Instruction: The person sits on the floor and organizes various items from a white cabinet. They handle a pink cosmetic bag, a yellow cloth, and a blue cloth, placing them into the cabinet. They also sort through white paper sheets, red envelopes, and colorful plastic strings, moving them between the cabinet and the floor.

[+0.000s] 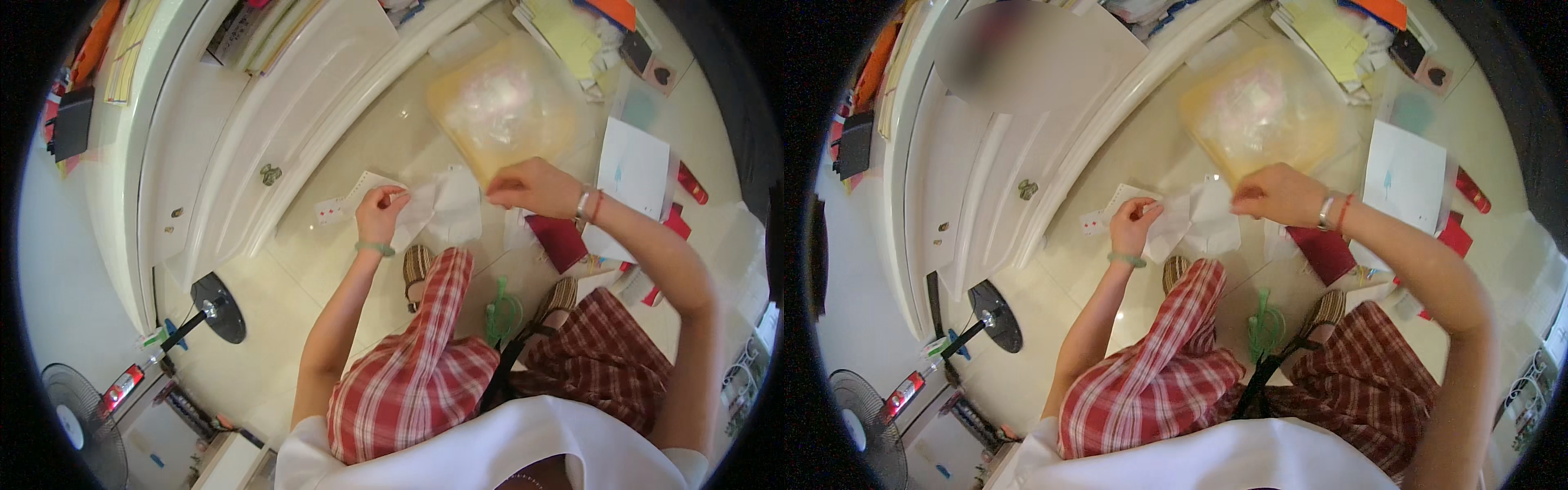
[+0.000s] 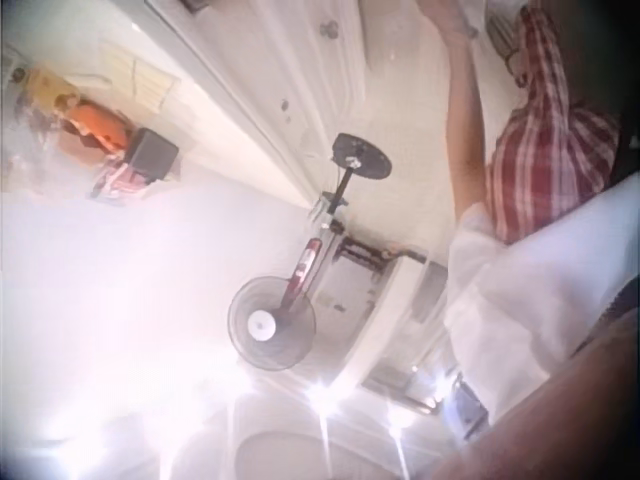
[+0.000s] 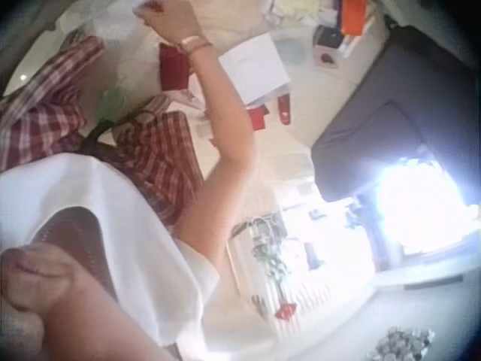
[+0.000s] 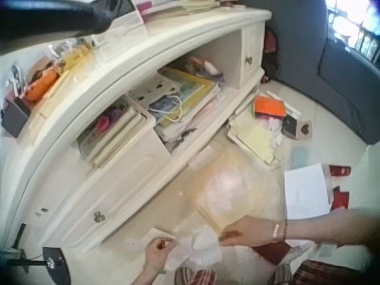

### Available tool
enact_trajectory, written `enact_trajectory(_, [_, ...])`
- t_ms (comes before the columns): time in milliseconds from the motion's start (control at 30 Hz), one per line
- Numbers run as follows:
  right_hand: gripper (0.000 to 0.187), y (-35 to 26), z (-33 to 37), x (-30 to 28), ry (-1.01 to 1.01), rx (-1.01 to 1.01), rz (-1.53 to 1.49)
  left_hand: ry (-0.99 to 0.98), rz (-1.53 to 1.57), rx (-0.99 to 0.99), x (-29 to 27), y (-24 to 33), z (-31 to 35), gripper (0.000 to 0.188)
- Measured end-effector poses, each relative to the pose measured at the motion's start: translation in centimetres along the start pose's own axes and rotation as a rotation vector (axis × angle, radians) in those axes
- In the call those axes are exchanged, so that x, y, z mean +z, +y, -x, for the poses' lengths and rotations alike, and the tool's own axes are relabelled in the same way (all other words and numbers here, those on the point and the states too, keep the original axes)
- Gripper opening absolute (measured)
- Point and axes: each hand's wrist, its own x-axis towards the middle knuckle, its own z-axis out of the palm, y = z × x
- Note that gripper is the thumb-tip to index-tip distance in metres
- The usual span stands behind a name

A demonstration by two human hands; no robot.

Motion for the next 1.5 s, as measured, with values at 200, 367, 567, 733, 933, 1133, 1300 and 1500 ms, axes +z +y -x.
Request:
enact_trajectory(200, [0.038,-2.0,-5.4,0.3,0.007,0.107,-0.915,0.217,-0.23,0.944,-3.8,11.0,0.3,0.026])
enact_trajectory(367, [0.032,0.4,-7.9,-4.9,0.668,-0.255,-0.283,0.148,0.164,0.803,0.4,12.7,-6.4,0.025])
enact_trajectory(567, [0.029,7.5,-8.5,-8.3,0.849,-0.035,-0.348,-0.393,0.078,0.218,4.3,15.3,-16.9,0.038])
enact_trajectory(733, [0.029,7.9,-6.1,-6.2,0.838,-0.025,-0.631,0.025,-0.329,0.654,8.6,13.3,-19.9,0.045])
enact_trajectory(933, [0.029,8.8,-5.0,-5.6,0.85,-0.048,-0.787,0.042,-0.715,0.635,11.0,13.9,-23.2,0.046])
enact_trajectory(1133, [0.029,8.7,-3.0,-5.5,0.968,-0.118,-0.97,-0.194,-0.146,0.369,7.7,15.5,-20.6,0.023])
enact_trajectory(1300, [0.028,6.1,-0.9,-4.1,1.006,-0.132,-1.002,-0.514,1.129,-0.16,3.9,18.3,-10.4,0.028])
enact_trajectory(1500, [0.034,-0.5,-2.6,0.4,0.867,-0.293,-1.317,-0.399,1.218,-0.267,3.6,18.1,-5.8,0.029])
